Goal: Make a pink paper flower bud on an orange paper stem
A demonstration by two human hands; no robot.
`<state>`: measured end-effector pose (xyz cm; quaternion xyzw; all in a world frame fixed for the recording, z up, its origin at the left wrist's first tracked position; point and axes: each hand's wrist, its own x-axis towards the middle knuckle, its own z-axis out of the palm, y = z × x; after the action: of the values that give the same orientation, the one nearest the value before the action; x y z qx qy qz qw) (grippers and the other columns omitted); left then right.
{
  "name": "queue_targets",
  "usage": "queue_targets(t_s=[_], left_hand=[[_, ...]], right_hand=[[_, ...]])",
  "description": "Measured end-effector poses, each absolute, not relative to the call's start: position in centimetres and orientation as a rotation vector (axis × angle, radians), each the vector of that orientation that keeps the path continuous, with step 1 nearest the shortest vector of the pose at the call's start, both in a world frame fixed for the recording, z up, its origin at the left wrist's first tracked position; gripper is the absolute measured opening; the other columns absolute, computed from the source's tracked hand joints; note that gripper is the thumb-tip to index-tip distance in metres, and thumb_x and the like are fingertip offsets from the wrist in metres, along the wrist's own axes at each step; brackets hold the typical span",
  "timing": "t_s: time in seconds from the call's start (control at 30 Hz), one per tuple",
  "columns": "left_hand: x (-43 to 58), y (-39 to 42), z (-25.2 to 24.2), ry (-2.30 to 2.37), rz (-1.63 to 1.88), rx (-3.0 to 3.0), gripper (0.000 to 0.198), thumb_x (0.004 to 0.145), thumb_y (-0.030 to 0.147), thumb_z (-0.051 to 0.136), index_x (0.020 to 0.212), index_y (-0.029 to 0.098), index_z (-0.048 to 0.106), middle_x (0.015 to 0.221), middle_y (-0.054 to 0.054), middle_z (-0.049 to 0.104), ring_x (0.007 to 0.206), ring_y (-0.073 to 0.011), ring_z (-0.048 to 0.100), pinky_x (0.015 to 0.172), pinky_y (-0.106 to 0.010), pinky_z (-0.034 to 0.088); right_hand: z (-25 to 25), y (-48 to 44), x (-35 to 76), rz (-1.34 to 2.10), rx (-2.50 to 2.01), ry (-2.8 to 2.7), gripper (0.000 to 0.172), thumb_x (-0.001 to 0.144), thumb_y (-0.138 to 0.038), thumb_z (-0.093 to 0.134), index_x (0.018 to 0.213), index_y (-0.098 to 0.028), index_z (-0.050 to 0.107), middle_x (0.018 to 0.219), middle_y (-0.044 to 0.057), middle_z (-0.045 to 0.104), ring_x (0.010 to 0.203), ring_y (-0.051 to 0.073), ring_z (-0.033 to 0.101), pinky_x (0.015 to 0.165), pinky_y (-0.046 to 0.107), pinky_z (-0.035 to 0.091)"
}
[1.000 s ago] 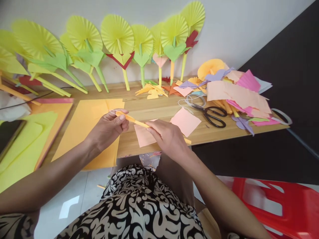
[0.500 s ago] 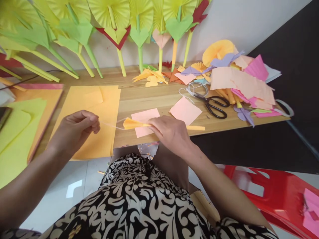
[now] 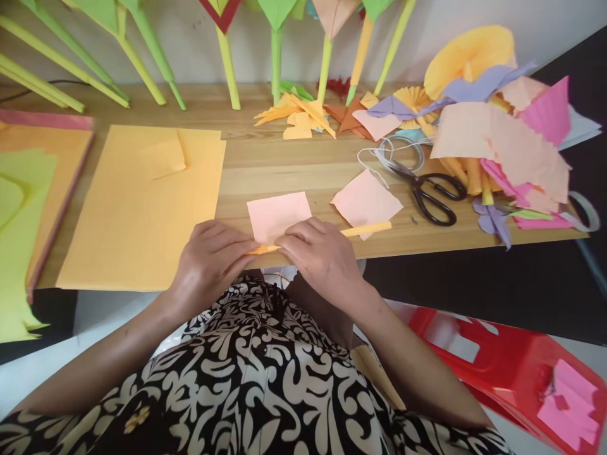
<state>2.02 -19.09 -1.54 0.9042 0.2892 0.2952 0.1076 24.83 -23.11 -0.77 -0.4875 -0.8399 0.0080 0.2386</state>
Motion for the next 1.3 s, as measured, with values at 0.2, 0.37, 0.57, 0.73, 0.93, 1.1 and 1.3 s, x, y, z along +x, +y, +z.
queue_targets(t_s=[0.2, 0.37, 0.57, 0.73, 0.93, 1.1, 1.3], left_hand=[[1.7, -18.2, -1.9, 0.961, 0.87, 2.557, 0.006, 0.092, 0.018, 0.064, 0.092, 0.017, 0.07, 0.09, -0.005, 0.074, 0.084, -0.0193, 0.064, 0.079, -0.036, 0.045], [2.2, -18.1, -1.8, 0.947, 0.859, 2.467, 0.006, 0.09, 0.014, 0.065, 0.091, 0.016, 0.07, 0.091, -0.006, 0.074, 0.088, -0.0207, 0.066, 0.079, -0.037, 0.047], [2.1, -17.4, -1.1, 0.939, 0.857, 2.416, 0.005, 0.088, 0.012, 0.067, 0.091, 0.015, 0.07, 0.087, -0.006, 0.073, 0.082, -0.0196, 0.066, 0.077, -0.037, 0.047], [0.9, -17.2, -0.4, 0.946, 0.819, 2.454, 0.007, 0.087, 0.011, 0.068, 0.091, 0.015, 0.07, 0.089, -0.007, 0.072, 0.08, -0.0195, 0.064, 0.076, -0.037, 0.048], [-0.2, -17.6, -0.7, 0.982, 0.823, 2.379, 0.01, 0.085, 0.009, 0.068, 0.09, 0.017, 0.07, 0.088, -0.006, 0.07, 0.079, -0.0177, 0.061, 0.072, -0.034, 0.048], [-0.3, -17.0, -0.9, 0.855, 0.858, 2.357, 0.009, 0.085, 0.014, 0.071, 0.092, 0.019, 0.07, 0.081, -0.003, 0.067, 0.071, -0.0141, 0.058, 0.067, -0.031, 0.047], [-0.3, -16.7, -0.8, 0.789, 0.841, 2.354, 0.012, 0.085, 0.012, 0.071, 0.095, 0.019, 0.069, 0.083, -0.003, 0.069, 0.071, -0.0137, 0.059, 0.068, -0.03, 0.047]], right_hand=[[-1.0, -23.1, 27.7, -0.037, -1.469, -2.307, 0.013, 0.097, -0.021, 0.058, 0.1, -0.021, 0.07, 0.097, 0.005, 0.076, 0.089, 0.02, 0.065, 0.073, 0.035, 0.042], [-0.5, -23.6, 29.2, -0.021, -1.559, -2.287, 0.011, 0.097, -0.024, 0.058, 0.102, -0.021, 0.068, 0.1, 0.003, 0.077, 0.091, 0.019, 0.067, 0.079, 0.035, 0.043], [0.2, -23.7, 29.7, 0.039, -1.644, -2.296, 0.029, 0.095, -0.035, 0.063, 0.119, -0.019, 0.063, 0.112, 0.007, 0.075, 0.103, 0.024, 0.066, 0.088, 0.038, 0.044], [-0.3, -23.9, 27.6, 0.086, -1.581, -2.275, 0.026, 0.095, -0.03, 0.063, 0.118, -0.018, 0.064, 0.113, 0.007, 0.075, 0.096, 0.023, 0.066, 0.081, 0.037, 0.047], [-0.9, -24.2, 26.1, 0.186, -1.569, -2.231, 0.025, 0.093, -0.021, 0.065, 0.117, -0.018, 0.065, 0.109, 0.007, 0.076, 0.092, 0.022, 0.066, 0.078, 0.036, 0.046], [-0.6, -23.2, 27.9, 0.153, -1.52, -2.269, 0.016, 0.092, -0.017, 0.065, 0.108, -0.022, 0.068, 0.098, 0.004, 0.077, 0.087, 0.02, 0.067, 0.076, 0.036, 0.043], [-0.2, -23.2, 28.7, 0.18, -1.47, -2.274, 0.022, 0.092, -0.015, 0.064, 0.11, -0.026, 0.069, 0.098, 0.004, 0.076, 0.092, 0.02, 0.067, 0.078, 0.035, 0.045]])
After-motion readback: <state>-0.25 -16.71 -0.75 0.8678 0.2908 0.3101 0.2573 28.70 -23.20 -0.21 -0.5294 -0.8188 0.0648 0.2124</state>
